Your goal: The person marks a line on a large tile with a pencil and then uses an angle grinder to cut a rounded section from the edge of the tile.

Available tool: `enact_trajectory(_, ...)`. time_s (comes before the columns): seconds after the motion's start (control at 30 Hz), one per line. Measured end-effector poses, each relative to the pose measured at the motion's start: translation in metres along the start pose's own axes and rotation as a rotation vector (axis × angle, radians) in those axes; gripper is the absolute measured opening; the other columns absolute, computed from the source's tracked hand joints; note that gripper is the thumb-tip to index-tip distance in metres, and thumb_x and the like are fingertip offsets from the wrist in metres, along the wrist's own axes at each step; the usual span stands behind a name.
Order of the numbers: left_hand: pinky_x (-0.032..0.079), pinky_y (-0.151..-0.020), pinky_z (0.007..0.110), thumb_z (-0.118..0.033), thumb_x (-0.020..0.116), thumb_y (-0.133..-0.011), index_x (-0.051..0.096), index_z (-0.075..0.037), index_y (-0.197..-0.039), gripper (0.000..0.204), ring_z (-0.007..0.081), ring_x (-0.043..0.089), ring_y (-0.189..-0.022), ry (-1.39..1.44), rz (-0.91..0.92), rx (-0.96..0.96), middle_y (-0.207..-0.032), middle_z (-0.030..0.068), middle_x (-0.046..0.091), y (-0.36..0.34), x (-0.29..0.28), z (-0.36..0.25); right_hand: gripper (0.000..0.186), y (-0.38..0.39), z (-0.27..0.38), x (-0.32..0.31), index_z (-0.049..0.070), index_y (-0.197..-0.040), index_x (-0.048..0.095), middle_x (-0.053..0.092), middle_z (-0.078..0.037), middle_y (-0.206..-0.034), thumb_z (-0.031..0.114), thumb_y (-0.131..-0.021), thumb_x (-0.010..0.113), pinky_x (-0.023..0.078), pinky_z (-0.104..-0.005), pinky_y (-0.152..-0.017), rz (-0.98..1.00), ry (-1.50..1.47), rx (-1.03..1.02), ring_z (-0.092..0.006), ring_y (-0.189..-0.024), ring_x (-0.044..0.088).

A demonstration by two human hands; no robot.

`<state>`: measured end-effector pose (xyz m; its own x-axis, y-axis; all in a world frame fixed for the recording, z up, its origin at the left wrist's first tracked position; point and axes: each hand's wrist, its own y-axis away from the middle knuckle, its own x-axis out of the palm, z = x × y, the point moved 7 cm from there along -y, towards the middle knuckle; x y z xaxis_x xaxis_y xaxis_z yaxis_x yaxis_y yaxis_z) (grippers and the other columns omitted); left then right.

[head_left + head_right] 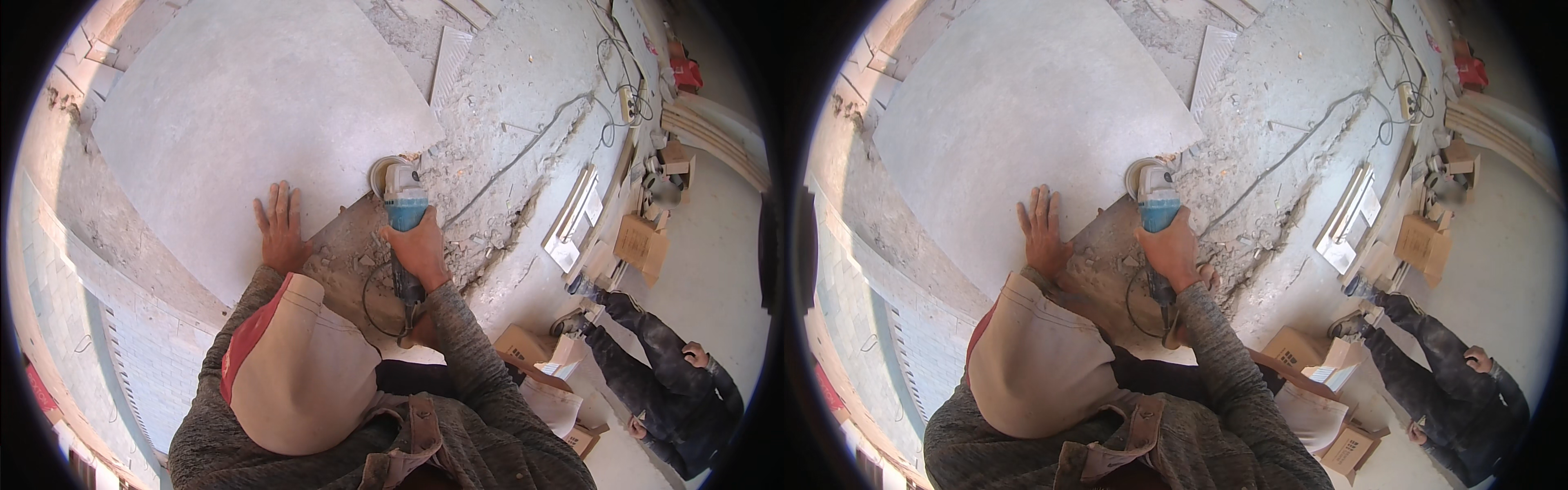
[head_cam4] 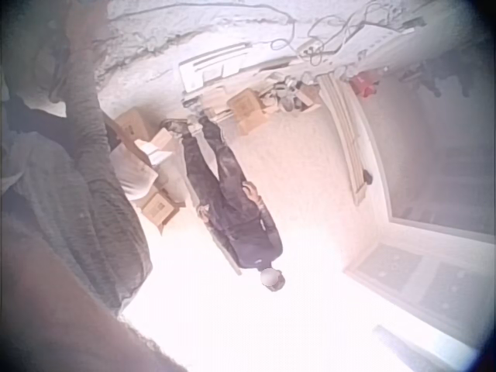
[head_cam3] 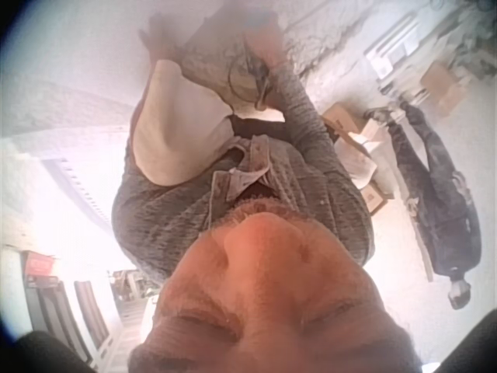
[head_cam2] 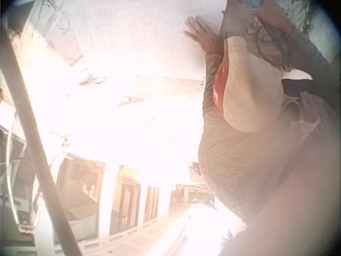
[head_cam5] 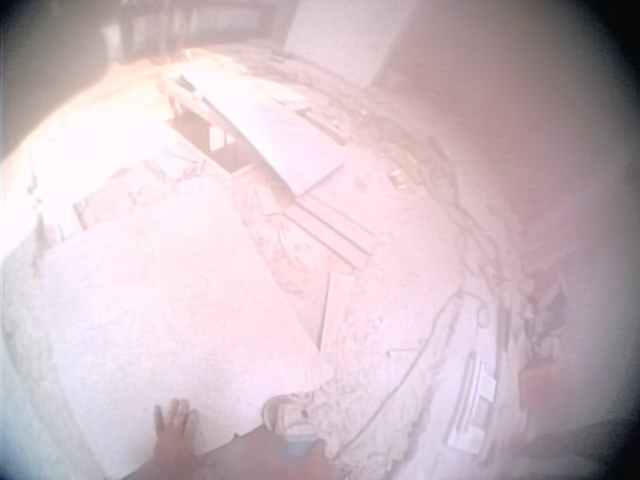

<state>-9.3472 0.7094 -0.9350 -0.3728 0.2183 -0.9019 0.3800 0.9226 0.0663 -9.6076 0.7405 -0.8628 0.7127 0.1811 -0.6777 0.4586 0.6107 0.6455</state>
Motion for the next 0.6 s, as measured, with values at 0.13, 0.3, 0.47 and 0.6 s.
enact_trajectory(0.13,0.006,-0.126,0.065,-0.007,0.080,-0.060,0.035,0.001,-0.155,0.105,0.0368,0.017,-0.158,0.034,0.008,-0.006,-0.167,0.0199,0.024,-0.0003,-0.0033,-0.0016,0.075,-0.0003,-0.0001,-0.0003,-0.007,-0.124,0.044,0.069,-0.035,-0.106,0.036,-0.075,0.080,0.053,-0.0531,-0.091,0.004,0.007,0.000,-0.0507,-0.103,0.068)
enact_trajectory(0.3,0.006,-0.126,0.067,-0.006,0.077,-0.061,0.036,0.000,-0.154,0.102,0.0361,0.017,-0.158,0.036,0.018,-0.009,-0.166,0.0200,0.024,-0.0002,-0.0036,-0.0016,0.074,-0.0023,-0.0018,0.0000,-0.007,-0.123,0.045,0.069,-0.035,-0.107,0.036,-0.075,0.081,0.053,-0.0531,-0.091,-0.002,0.040,-0.008,-0.0505,-0.104,0.068)
enact_trajectory(0.47,0.006,-0.126,0.067,-0.006,0.075,-0.061,0.036,0.000,-0.154,0.102,0.0356,0.017,-0.158,0.036,0.006,-0.010,-0.166,0.0195,0.024,0.0008,-0.0014,-0.0003,0.073,-0.0021,-0.0013,-0.0015,-0.007,-0.123,0.046,0.069,-0.035,-0.107,0.036,-0.075,0.081,0.053,-0.0533,-0.092,-0.002,0.056,-0.012,-0.0508,-0.104,0.068)
enact_trajectory(0.6,0.005,-0.126,0.067,-0.006,0.075,-0.061,0.036,0.001,-0.154,0.102,0.0357,0.017,-0.158,0.041,-0.004,-0.007,-0.166,0.0194,0.025,0.0011,-0.0013,-0.0003,0.073,-0.0020,-0.0001,-0.0042,-0.006,-0.123,0.047,0.069,-0.035,-0.106,0.037,-0.075,0.081,0.054,-0.0533,-0.091,-0.001,0.054,-0.027,-0.0508,-0.103,0.068)
